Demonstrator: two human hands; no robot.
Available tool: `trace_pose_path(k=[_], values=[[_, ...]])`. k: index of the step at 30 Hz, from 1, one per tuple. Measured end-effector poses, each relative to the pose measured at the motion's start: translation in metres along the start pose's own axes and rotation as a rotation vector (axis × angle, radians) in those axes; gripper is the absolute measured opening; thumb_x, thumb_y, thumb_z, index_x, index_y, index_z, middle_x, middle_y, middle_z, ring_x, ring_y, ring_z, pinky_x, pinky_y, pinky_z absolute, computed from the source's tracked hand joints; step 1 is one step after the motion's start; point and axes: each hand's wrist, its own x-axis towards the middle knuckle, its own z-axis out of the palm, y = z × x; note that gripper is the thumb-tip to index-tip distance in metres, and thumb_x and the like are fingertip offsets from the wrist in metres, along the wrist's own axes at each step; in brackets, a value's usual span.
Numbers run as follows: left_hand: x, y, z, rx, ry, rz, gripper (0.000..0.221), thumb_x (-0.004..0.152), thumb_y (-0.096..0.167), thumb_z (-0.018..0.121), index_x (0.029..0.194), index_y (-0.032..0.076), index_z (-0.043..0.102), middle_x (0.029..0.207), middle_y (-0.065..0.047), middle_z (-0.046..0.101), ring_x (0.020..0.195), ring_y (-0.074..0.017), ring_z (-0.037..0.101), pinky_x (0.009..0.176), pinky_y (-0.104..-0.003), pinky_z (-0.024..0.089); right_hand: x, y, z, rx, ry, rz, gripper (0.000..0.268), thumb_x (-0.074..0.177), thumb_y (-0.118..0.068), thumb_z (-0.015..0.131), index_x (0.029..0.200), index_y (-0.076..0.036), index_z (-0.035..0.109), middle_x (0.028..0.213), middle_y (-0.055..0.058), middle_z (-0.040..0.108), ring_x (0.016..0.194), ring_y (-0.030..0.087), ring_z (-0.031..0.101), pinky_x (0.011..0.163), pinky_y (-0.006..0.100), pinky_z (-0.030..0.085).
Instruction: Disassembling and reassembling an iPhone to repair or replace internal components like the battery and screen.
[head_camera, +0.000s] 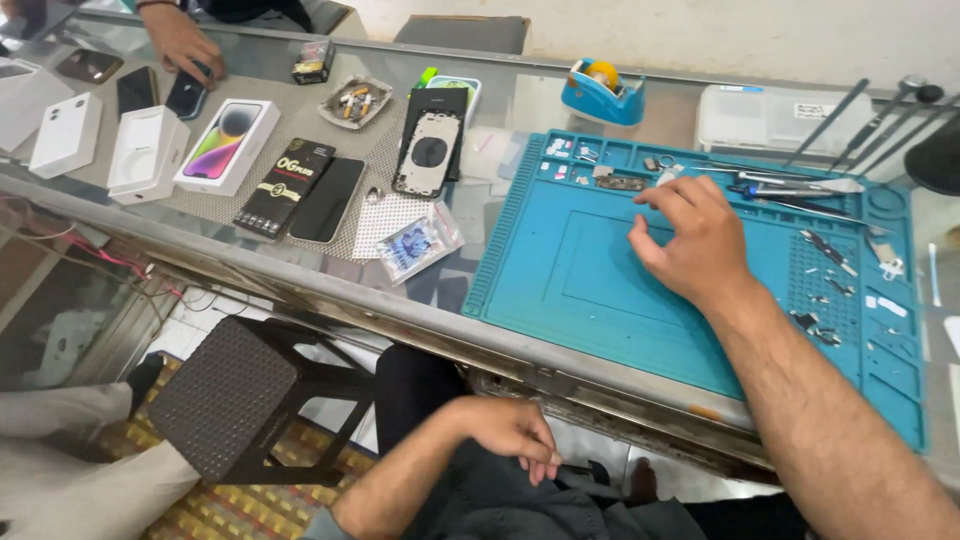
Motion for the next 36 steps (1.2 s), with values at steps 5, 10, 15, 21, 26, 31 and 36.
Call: trace_pose_path(k=[5, 10, 15, 21, 26, 31, 36], values=[[0.105, -0.249, 0.013, 0.867, 0.318, -0.247, 0.005, 0.076, 0.011, 0.057, 0.076, 0.008, 0.061, 0.075, -0.014, 0.063, 0.076, -0.0330, 0.061, 0.071, -0.047, 0.047, 0.002, 0.004, 0.006, 0.044, 0.002, -0.014, 0.014, 0.088, -0.007, 0.075, 0.102, -0.006, 0.074, 0.096, 0.009, 0.069, 0.092, 0.029, 0.062, 0.078, 0.041, 0.053], [0.074, -0.118, 0.052, 0.929, -0.061, -0.568, 0.040, 0.080, 0.028, 0.060, 0.108, 0.004, 0.076, 0.115, -0.022, 0.072, 0.109, -0.0408, 0.068, 0.086, -0.048, 0.058, -0.003, 0.012, 0.004, 0.100, -0.003, -0.001, 0.014, 0.086, -0.007, 0.072, 0.100, -0.005, 0.072, 0.097, 0.009, 0.066, 0.090, 0.029, 0.058, 0.077, 0.040, 0.051], [0.100, -0.271, 0.036, 0.821, 0.257, -0.115, 0.026, 0.068, 0.008, 0.066, 0.090, 0.021, 0.072, 0.091, -0.006, 0.072, 0.095, -0.0316, 0.065, 0.085, -0.038, 0.052, 0.000, 0.010, 0.005, 0.156, -0.083, 0.028, 0.011, 0.090, -0.011, 0.070, 0.100, -0.006, 0.072, 0.094, 0.007, 0.064, 0.091, 0.026, 0.058, 0.072, 0.040, 0.053], [0.109, -0.211, 0.062, 0.901, 0.369, -0.213, 0.027, 0.079, 0.015, 0.059, 0.105, 0.009, 0.066, 0.100, -0.023, 0.072, 0.095, -0.0474, 0.069, 0.079, -0.057, 0.055, -0.005, 0.016, 0.011, 0.154, -0.075, 0.035, 0.009, 0.088, -0.014, 0.071, 0.096, -0.008, 0.072, 0.092, 0.006, 0.065, 0.090, 0.026, 0.059, 0.069, 0.041, 0.054], [0.095, -0.199, 0.062, 0.762, -0.009, -0.453, 0.035, 0.096, 0.038, 0.053, 0.110, 0.009, 0.068, 0.116, -0.021, 0.067, 0.109, -0.0407, 0.065, 0.094, -0.048, 0.050, -0.005, 0.015, 0.008, 0.143, -0.115, 0.064, 0.011, 0.090, -0.017, 0.069, 0.096, -0.009, 0.072, 0.093, 0.005, 0.064, 0.091, 0.024, 0.057, 0.067, 0.038, 0.054], [0.106, -0.240, 0.065, 0.733, -0.148, -0.566, 0.048, 0.098, 0.044, 0.047, 0.127, 0.009, 0.064, 0.136, -0.022, 0.060, 0.127, -0.0410, 0.056, 0.110, -0.045, 0.040, -0.006, 0.013, 0.009, 0.150, -0.120, 0.043, 0.005, 0.089, -0.015, 0.071, 0.092, -0.011, 0.071, 0.090, 0.004, 0.062, 0.088, 0.023, 0.054, 0.069, 0.038, 0.053], [0.115, -0.285, 0.056, 0.758, 0.189, -0.261, 0.037, 0.100, 0.041, 0.052, 0.096, 0.006, 0.063, 0.107, -0.025, 0.066, 0.101, -0.0424, 0.063, 0.092, -0.047, 0.049, -0.005, 0.016, 0.005, 0.138, -0.097, 0.044, 0.003, 0.087, -0.012, 0.072, 0.088, -0.011, 0.070, 0.086, 0.003, 0.062, 0.087, 0.024, 0.055, 0.069, 0.038, 0.052]])
